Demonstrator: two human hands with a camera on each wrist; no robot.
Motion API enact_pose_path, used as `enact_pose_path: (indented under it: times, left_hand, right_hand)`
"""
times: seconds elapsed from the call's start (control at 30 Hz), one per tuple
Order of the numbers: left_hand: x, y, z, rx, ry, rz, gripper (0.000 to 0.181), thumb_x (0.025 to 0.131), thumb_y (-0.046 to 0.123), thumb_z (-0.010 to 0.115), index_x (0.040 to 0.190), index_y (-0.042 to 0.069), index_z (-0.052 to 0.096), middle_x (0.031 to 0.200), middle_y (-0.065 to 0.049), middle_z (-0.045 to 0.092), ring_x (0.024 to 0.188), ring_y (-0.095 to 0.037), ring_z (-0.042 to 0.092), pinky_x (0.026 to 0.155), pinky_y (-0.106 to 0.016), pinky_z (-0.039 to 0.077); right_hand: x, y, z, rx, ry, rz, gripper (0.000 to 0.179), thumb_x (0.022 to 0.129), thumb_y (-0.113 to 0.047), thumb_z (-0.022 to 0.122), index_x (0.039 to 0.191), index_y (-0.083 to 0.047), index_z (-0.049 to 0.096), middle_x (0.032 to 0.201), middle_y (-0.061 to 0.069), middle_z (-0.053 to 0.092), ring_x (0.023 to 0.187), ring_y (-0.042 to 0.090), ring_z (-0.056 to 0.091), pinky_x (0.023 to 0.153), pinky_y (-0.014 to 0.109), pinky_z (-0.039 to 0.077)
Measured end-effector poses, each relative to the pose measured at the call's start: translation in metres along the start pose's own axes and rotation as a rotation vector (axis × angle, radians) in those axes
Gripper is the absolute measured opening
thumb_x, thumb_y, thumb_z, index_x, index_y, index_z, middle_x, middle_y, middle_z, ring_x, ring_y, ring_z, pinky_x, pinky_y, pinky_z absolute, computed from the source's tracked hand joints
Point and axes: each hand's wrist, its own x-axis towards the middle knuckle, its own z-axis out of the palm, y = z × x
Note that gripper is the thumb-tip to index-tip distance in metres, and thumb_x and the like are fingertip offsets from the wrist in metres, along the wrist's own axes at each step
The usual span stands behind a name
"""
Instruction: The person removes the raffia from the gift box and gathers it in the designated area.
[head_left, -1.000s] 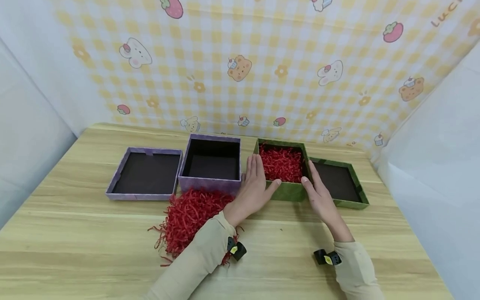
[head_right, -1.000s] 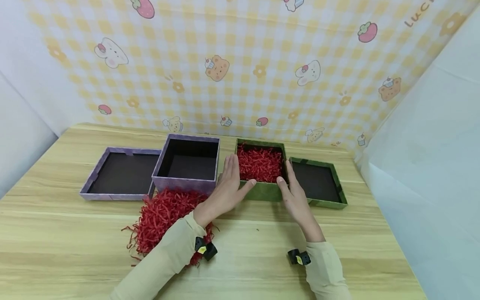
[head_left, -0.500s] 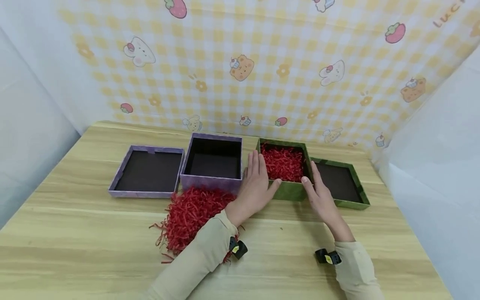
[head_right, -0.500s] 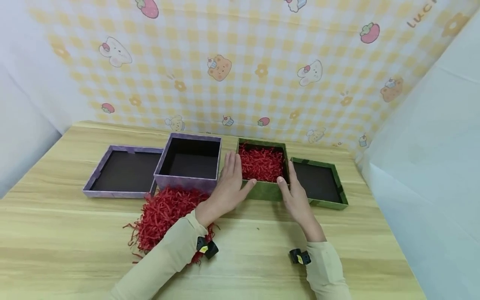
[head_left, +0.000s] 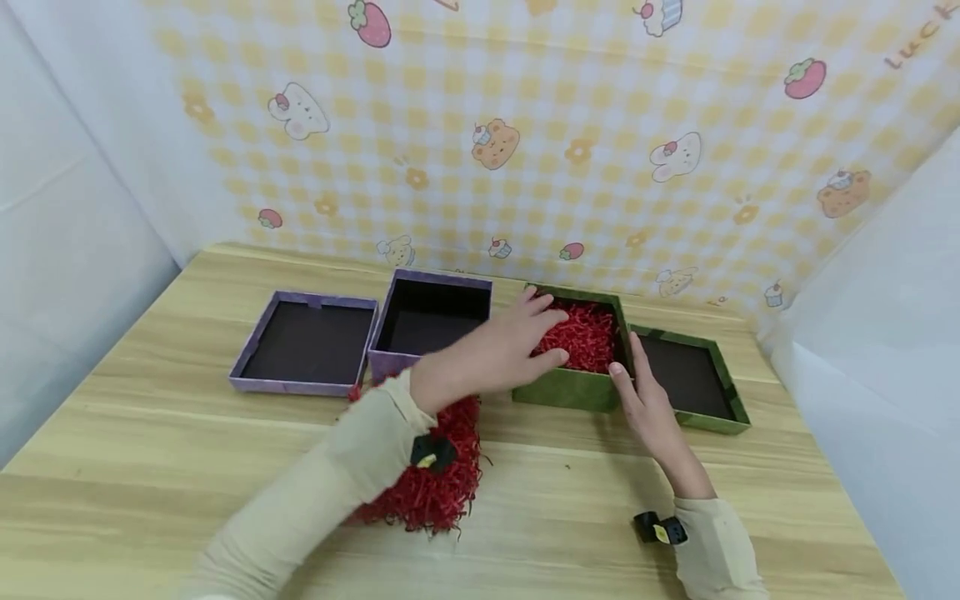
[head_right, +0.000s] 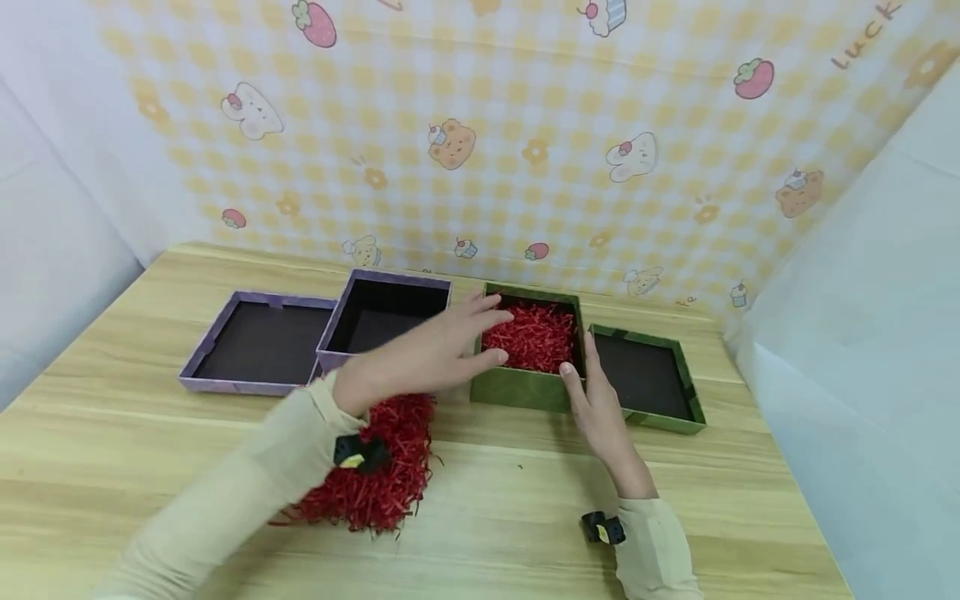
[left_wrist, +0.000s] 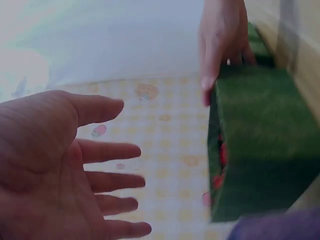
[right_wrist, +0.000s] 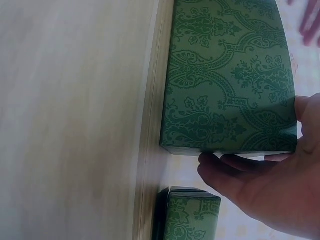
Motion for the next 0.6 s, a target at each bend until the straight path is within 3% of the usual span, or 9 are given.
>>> enact_pose_path:
  times: [0.1, 0.23, 0.4, 0.47, 0.6]
  left_hand:
    - [0.008, 0.002, -0.02, 0.149, -0.081, 0.051, 0.056, 0.097, 0.032, 0.049, 0.144, 0.007, 0.033, 0.149, -0.015, 0.026, 0.138, -0.026, 0.019, 0.108, -0.036, 0.022]
    - [0.026, -0.001, -0.029, 0.29, -0.18, 0.088, 0.058, 0.096, 0.029, 0.052, 0.144, 0.004, 0.031, 0.149, -0.014, 0.027, 0.135, -0.023, 0.027, 0.106, -0.032, 0.027]
    - [0.05, -0.005, -0.021, 0.551, -0.225, 0.13, 0.063, 0.091, 0.031, 0.061, 0.144, 0.01, 0.034, 0.15, -0.01, 0.026, 0.14, -0.026, 0.012, 0.11, -0.043, 0.017]
    - [0.06, -0.009, -0.015, 0.637, -0.246, 0.147, 0.069, 0.087, 0.035, 0.065, 0.145, 0.013, 0.033, 0.151, -0.008, 0.024, 0.14, -0.025, 0.012, 0.11, -0.045, 0.016]
    - [0.076, -0.016, 0.0, 0.718, -0.317, 0.167, 0.083, 0.082, 0.044, 0.069, 0.147, 0.013, 0.029, 0.152, -0.008, 0.022, 0.14, -0.022, 0.013, 0.111, -0.038, 0.012]
  right_hand:
    - [-0.002, -0.001, -0.001, 0.005, -0.004, 0.005, 0.064, 0.102, -0.038, 0.032, 0.15, -0.02, -0.006, 0.154, 0.015, 0.002, 0.132, 0.045, 0.021, 0.099, 0.061, 0.024]
    - [-0.003, 0.001, -0.003, -0.003, -0.002, 0.003, 0.064, 0.102, -0.037, 0.032, 0.15, -0.019, -0.005, 0.154, 0.016, 0.002, 0.132, 0.045, 0.021, 0.1, 0.06, 0.024]
    - [0.0, 0.002, -0.004, -0.009, 0.009, -0.01, 0.063, 0.102, -0.037, 0.032, 0.15, -0.018, -0.004, 0.154, 0.016, 0.003, 0.131, 0.045, 0.023, 0.099, 0.06, 0.026]
    - [0.001, 0.002, -0.003, -0.012, 0.012, -0.01, 0.064, 0.102, -0.038, 0.032, 0.15, -0.017, -0.004, 0.153, 0.018, 0.005, 0.13, 0.046, 0.025, 0.099, 0.06, 0.026]
    - [0.0, 0.001, -0.001, -0.008, 0.011, -0.014, 0.064, 0.102, -0.038, 0.032, 0.15, -0.016, -0.004, 0.153, 0.019, 0.006, 0.13, 0.046, 0.025, 0.099, 0.06, 0.026]
